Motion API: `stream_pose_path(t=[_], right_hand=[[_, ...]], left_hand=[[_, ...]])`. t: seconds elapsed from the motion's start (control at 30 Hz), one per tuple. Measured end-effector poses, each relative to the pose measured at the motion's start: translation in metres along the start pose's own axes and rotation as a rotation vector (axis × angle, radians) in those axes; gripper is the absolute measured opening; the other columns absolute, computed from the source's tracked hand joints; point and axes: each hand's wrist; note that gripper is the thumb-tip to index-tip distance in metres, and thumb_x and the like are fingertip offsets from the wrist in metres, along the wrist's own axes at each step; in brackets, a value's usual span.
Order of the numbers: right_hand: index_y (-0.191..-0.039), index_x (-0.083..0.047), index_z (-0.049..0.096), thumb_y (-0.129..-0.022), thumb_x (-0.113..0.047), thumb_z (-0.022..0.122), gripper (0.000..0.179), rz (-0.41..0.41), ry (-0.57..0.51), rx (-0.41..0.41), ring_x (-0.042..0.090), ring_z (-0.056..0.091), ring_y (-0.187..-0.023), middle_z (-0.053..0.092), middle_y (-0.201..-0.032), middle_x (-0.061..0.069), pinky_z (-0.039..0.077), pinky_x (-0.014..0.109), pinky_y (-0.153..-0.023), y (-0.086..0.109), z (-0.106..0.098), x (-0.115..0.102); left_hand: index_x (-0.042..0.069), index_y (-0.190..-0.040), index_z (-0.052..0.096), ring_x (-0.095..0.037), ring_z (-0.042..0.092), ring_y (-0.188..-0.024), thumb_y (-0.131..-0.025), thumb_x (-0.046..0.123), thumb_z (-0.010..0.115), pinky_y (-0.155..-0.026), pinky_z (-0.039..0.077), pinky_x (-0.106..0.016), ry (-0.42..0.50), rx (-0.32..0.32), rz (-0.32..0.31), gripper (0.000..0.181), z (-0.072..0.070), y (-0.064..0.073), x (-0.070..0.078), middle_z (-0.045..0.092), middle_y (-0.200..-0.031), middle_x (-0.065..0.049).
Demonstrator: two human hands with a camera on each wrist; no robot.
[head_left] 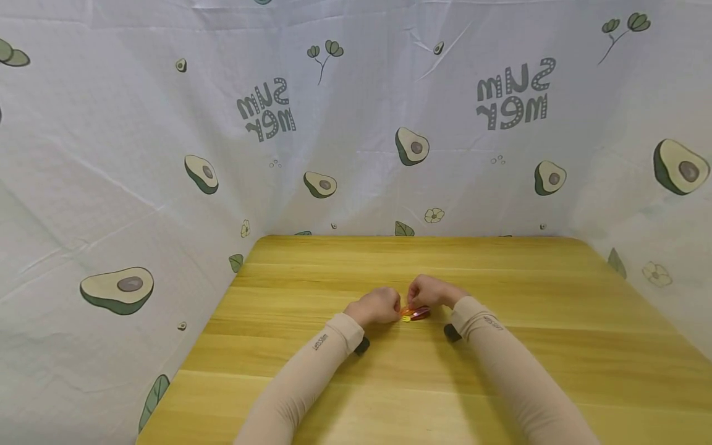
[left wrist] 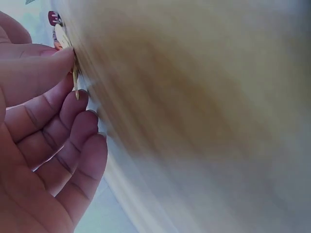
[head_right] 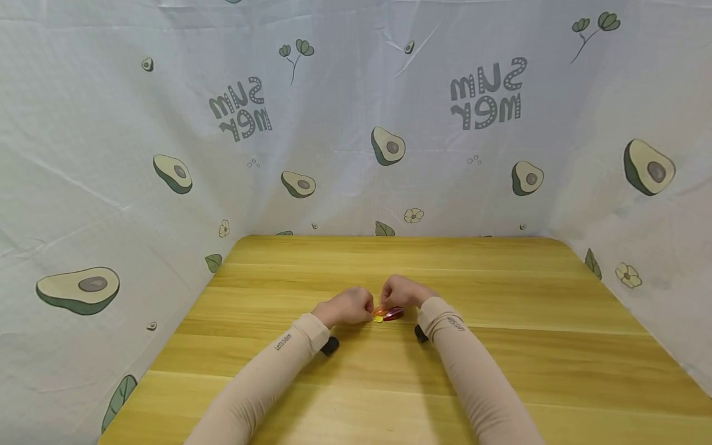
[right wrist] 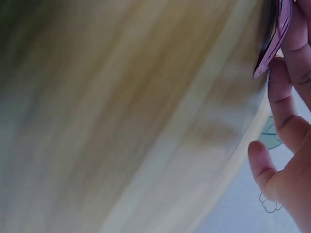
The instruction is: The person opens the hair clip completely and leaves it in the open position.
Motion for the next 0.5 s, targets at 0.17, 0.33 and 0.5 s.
stream_pose_path(t=[0.17, 0.33, 0.5], right_hand=[[-0.073, -0.004, 0.062, -0.078, -0.002, 0.061, 0.005, 0.008, -0.012, 0.004, 0.012, 0.050, -0.061, 0.059, -0.070, 0.003, 0.041, 0.024, -0.056, 0.0028, -0.0025, -0.0004], [-0.073, -0.002, 0.063, -0.079, -0.002, 0.059, 0.006, 0.008, -0.019, 0.021, 0.013, 0.049, -0.062, 0.060, -0.071, 0.004, 0.041, 0.025, -0.057, 0.0062, -0.0031, -0.0004], [-0.073, -0.004, 0.063, -0.079, 0.000, 0.057, 0.009, 0.005, -0.009, 0.043, 0.013, 0.049, -0.063, 0.060, -0.070, 0.003, 0.040, 0.025, -0.059, 0.0097, -0.0030, 0.0009]], left_hand=[[0.015, -0.055, 0.040, -0.007, 0.024, -0.042, -0.077, 0.009, 0.058, -0.040, 0.021, -0.020, 0.001, -0.001, -0.025, 0.030, -0.0004, -0.0010, 0.0012, 0.030, -0.049, 0.005], [0.015, -0.055, 0.042, -0.007, 0.028, -0.043, -0.075, 0.004, 0.055, -0.039, 0.022, -0.020, -0.012, 0.053, -0.046, 0.026, -0.0010, -0.0002, 0.0019, 0.033, -0.051, 0.005], [0.016, -0.053, 0.044, -0.007, 0.030, -0.044, -0.072, 0.001, 0.052, -0.039, 0.023, -0.020, -0.053, 0.121, -0.032, 0.026, -0.0017, -0.0009, 0.0011, 0.036, -0.050, 0.006]])
Point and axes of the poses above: each hand's wrist, its own y-axis away from the middle knuckle, its own z-axis out of the palm, x = y × z
